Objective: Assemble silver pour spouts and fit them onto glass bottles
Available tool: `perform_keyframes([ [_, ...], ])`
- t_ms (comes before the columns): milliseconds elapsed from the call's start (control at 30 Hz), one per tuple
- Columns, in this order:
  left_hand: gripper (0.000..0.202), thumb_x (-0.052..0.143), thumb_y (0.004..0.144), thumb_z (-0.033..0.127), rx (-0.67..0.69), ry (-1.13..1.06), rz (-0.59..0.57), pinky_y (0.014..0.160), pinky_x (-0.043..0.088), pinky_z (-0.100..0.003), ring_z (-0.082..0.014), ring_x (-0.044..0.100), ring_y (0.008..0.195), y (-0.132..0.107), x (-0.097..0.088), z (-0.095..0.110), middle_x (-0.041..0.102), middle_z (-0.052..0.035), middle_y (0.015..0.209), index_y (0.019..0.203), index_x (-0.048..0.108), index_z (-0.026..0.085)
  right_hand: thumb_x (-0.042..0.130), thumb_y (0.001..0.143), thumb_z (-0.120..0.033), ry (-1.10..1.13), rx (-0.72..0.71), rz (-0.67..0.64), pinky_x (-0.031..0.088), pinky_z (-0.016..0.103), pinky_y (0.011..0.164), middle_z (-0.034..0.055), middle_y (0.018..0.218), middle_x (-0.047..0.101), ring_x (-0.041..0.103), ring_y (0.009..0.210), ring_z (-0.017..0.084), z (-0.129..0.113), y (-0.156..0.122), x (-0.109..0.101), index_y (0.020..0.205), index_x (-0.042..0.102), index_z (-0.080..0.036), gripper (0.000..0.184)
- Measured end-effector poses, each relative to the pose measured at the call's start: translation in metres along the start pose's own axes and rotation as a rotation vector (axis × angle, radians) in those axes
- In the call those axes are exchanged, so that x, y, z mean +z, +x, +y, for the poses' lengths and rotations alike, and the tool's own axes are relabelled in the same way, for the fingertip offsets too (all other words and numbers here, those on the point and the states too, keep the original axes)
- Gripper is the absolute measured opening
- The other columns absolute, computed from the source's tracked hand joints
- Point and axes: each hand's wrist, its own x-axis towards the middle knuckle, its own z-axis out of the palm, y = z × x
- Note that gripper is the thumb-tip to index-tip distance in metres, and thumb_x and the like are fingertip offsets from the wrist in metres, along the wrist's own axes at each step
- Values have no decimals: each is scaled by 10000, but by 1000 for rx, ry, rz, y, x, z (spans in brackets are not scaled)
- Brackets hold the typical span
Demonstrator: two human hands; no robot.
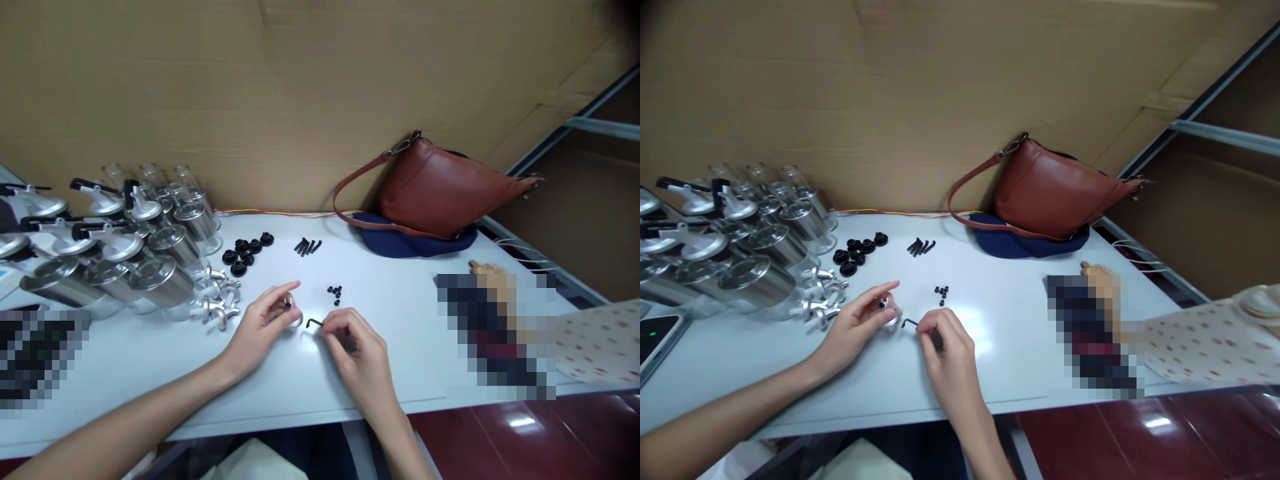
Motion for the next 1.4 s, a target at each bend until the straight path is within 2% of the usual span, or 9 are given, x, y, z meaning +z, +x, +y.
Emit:
perform_keyframes([
  [100, 320, 695, 767, 295, -47, -120, 11, 809, 466, -263, -150, 644, 881, -1, 2, -2, 616, 16, 851, 1032, 533, 217, 566, 837, -69, -19, -10, 45, 445, 213, 592, 1, 749, 597, 537, 629, 115, -1, 0, -1, 863, 604, -187, 127],
  [200, 202, 692, 777, 298, -40, -92, 9, 837, 466, -260, -160, 649, 937, -1, 1, -4, 673, -13, 875, 856, 539, 193, 610, 842, -121, -25, 11, 85, 449, 217, 595, 5, 721, 591, 540, 632, 117, -2, 0, -1, 839, 641, -172, 59],
  [367, 128, 698, 757, 265, 1, -35, 54, 823, 488, -244, -137, 645, 878, 2, -3, -3, 673, -22, 954, 832, 636, 182, 626, 844, -156, -33, 54, 122, 420, 200, 519, -40, 598, 486, 484, 536, 98, -4, -2, -3, 820, 664, -170, 48],
  [533, 183, 726, 711, 265, -117, -49, 23, 744, 507, -216, -121, 651, 772, 3, -1, 2, 690, -4, 786, 863, 678, 174, 568, 872, -134, -18, 43, 113, 466, 203, 600, -6, 684, 589, 556, 621, 105, -4, -2, -3, 881, 675, -173, 115],
  [667, 243, 780, 642, 252, -157, -116, 45, 680, 513, -202, -124, 665, 736, 2, 0, 3, 684, 5, 730, 802, 623, 160, 602, 847, -159, -22, 106, 159, 474, 202, 591, -22, 631, 594, 561, 591, 106, -3, -2, -2, 791, 652, -182, 78],
  [800, 297, 783, 658, 294, -154, -159, 29, 621, 497, -206, -121, 662, 664, 2, 1, 2, 685, -1, 711, 716, 523, 163, 618, 841, -208, -46, 173, 176, 477, 202, 568, -17, 647, 635, 575, 575, 108, -3, -3, -1, 758, 628, -189, 85],
  [967, 277, 780, 665, 276, -170, -167, -19, 653, 505, -219, -122, 666, 678, 1, 2, 2, 684, -9, 729, 742, 545, 151, 605, 844, -230, -39, 186, 163, 481, 206, 529, -8, 635, 641, 596, 556, 118, -3, -2, -1, 734, 589, -189, 118],
  [1200, 401, 774, 646, 186, -175, -213, -73, 653, 493, -203, -99, 646, 650, 0, 2, 4, 636, 52, 682, 978, 551, 195, 616, 841, -188, 11, 59, 67, 482, 208, 512, -6, 615, 647, 598, 536, 119, -7, -1, -1, 692, 569, -191, 156],
  [1400, 260, 762, 657, 214, -158, -176, -88, 656, 505, -227, -111, 641, 645, 0, 2, 4, 654, 18, 696, 864, 612, 164, 608, 857, -166, 33, -16, -4, 481, 211, 524, -1, 644, 649, 609, 562, 123, -6, -2, 0, 697, 560, -189, 169],
])
